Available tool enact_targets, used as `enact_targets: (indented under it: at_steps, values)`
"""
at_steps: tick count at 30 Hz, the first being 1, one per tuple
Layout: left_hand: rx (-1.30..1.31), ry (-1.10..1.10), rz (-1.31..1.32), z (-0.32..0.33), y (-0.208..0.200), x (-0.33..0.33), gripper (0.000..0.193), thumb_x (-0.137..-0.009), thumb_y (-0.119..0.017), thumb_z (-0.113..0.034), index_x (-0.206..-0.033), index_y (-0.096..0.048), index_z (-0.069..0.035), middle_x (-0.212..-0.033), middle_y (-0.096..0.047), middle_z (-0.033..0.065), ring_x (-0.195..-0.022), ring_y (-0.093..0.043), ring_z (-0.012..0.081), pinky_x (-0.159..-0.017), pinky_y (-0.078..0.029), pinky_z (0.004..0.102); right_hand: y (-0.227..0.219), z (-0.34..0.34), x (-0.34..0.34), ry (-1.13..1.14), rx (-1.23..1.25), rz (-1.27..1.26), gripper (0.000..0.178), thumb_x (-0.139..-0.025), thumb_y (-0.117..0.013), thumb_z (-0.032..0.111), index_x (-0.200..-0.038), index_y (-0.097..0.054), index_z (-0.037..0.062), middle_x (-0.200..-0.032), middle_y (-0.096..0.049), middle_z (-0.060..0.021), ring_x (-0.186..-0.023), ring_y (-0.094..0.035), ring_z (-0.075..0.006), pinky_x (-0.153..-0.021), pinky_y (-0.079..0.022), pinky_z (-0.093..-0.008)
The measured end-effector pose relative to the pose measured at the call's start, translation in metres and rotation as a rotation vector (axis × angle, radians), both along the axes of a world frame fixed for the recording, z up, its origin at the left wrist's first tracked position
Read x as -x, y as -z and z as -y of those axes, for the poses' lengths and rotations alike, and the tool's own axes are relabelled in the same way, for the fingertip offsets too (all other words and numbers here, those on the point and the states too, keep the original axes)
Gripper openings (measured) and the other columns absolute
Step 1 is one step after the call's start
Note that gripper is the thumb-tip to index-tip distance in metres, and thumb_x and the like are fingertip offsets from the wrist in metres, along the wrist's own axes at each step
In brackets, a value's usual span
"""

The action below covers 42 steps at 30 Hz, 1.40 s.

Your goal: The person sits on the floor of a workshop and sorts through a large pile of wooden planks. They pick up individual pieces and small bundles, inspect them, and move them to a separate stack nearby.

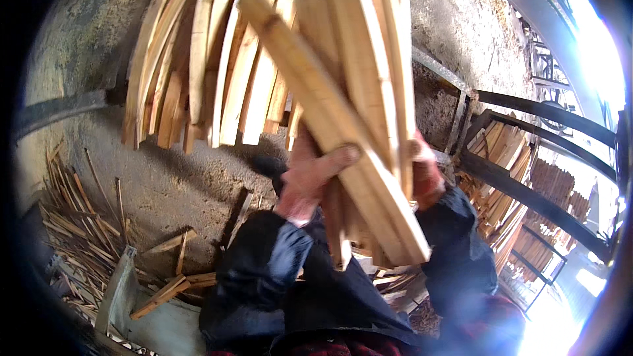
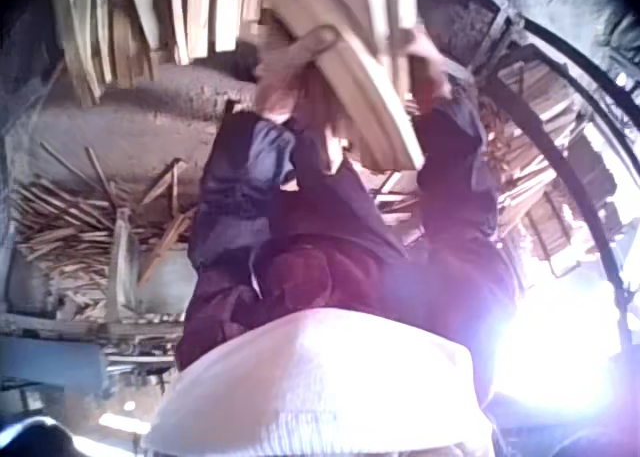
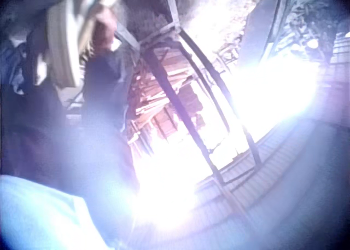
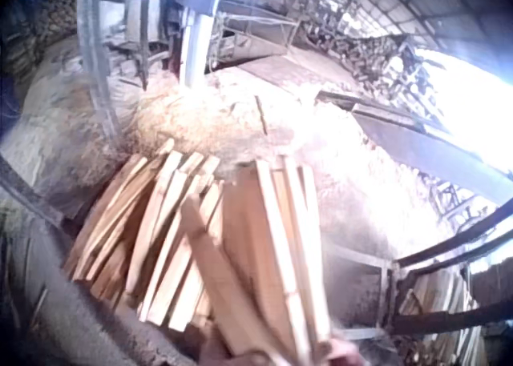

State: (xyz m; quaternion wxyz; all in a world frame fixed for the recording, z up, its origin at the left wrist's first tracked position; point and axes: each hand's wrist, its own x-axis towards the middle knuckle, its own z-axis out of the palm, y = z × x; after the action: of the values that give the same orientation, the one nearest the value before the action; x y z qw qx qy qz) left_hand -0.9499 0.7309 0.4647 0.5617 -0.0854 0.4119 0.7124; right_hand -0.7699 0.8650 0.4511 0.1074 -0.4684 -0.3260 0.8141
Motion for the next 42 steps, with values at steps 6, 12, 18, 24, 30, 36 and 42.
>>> enact_targets:
  at_steps: [6,12,18,24,30,36,42]
  values:
    - [-0.176,0.233,-0.056,-0.116,0.095,-0.039,0.091,-0.074,-0.078,-0.037,-0.143,-0.031,-0.001,-0.13,-0.051,0.0209,-0.118,-0.052,0.0295,-0.101,-0.043,0.0394,0.018,-0.091,-0.029,0.031,-0.146,-0.038,0.089,-0.076,-0.079,0.029,-0.147,-0.029,0.0099,-0.134,-0.05,-0.0122,-0.12,-0.053,-0.024,-0.102,-0.044,-0.039]
    - [0.43,0.636,-0.443,-0.057,0.161,-0.078,0.111,-0.079,-0.072,-0.048,-0.149,-0.005,0.007,-0.155,-0.012,0.0284,-0.147,-0.009,0.0318,-0.118,-0.008,0.0303,0.191,-0.079,-0.005,-0.502,-0.749,0.959,0.128,-0.064,-0.084,0.055,-0.155,-0.003,0.0171,-0.153,-0.019,-0.0301,-0.142,-0.014,-0.0471,-0.114,-0.022,-0.0516]
    - [0.483,0.803,-0.709,-0.008,0.177,-0.039,0.09,-0.082,-0.071,-0.045,-0.147,-0.028,-0.002,-0.147,-0.036,0.026,-0.137,-0.035,0.0357,-0.113,-0.029,0.0381,0.208,-0.08,0.014,-0.441,-0.707,0.874,0.131,-0.061,-0.087,0.053,-0.154,-0.004,0.0123,-0.151,-0.019,-0.0331,-0.142,-0.02,-0.0437,-0.115,-0.024,-0.0449]
    - [0.345,0.459,-0.568,0.083,0.159,-0.039,0.078,-0.083,-0.064,-0.047,-0.141,-0.041,-0.001,-0.14,-0.047,0.0233,-0.131,-0.043,0.0344,-0.108,-0.034,0.0377,0.201,-0.089,0.017,-0.594,-0.385,0.961,0.061,-0.076,-0.07,0.061,-0.108,-0.073,0.0095,-0.11,-0.066,-0.0054,-0.092,-0.062,-0.0178,-0.078,-0.05,-0.0341]
    - [0.781,0.6,-0.388,0.225,0.158,-0.034,0.079,-0.084,-0.058,-0.057,-0.138,-0.045,-0.002,-0.143,-0.044,0.0218,-0.133,-0.039,0.0375,-0.111,-0.031,0.042,0.215,-0.047,-0.011,-1.478,-1.358,1.144,0.055,-0.093,-0.048,0.025,-0.145,-0.037,0.0105,-0.132,-0.054,-0.0174,-0.114,-0.054,-0.0298,-0.095,-0.044,-0.0382]
    - [1.025,0.164,-0.299,0.381,0.194,-0.075,0.068,-0.086,-0.059,-0.052,-0.125,-0.055,0.003,-0.127,-0.055,0.0254,-0.116,-0.055,0.0376,-0.099,-0.042,0.0427,0.176,0.065,0.058,-0.942,-0.765,1.022,0.071,-0.091,-0.057,0.048,-0.14,-0.042,-0.0015,-0.139,-0.046,-0.0209,-0.118,-0.05,-0.0362,-0.102,-0.038,-0.0404]
    - [1.015,0.27,-0.715,0.512,0.22,-0.122,0.029,-0.093,-0.055,-0.029,-0.121,-0.062,-0.024,-0.131,-0.053,0.0192,-0.12,-0.05,0.0399,-0.101,-0.042,0.043,0.166,0.171,0.081,-1.077,-0.9,0.605,0.057,-0.093,-0.061,0.029,-0.137,-0.044,-0.0037,-0.141,-0.045,-0.0214,-0.126,-0.046,-0.03,-0.105,-0.035,-0.0374]
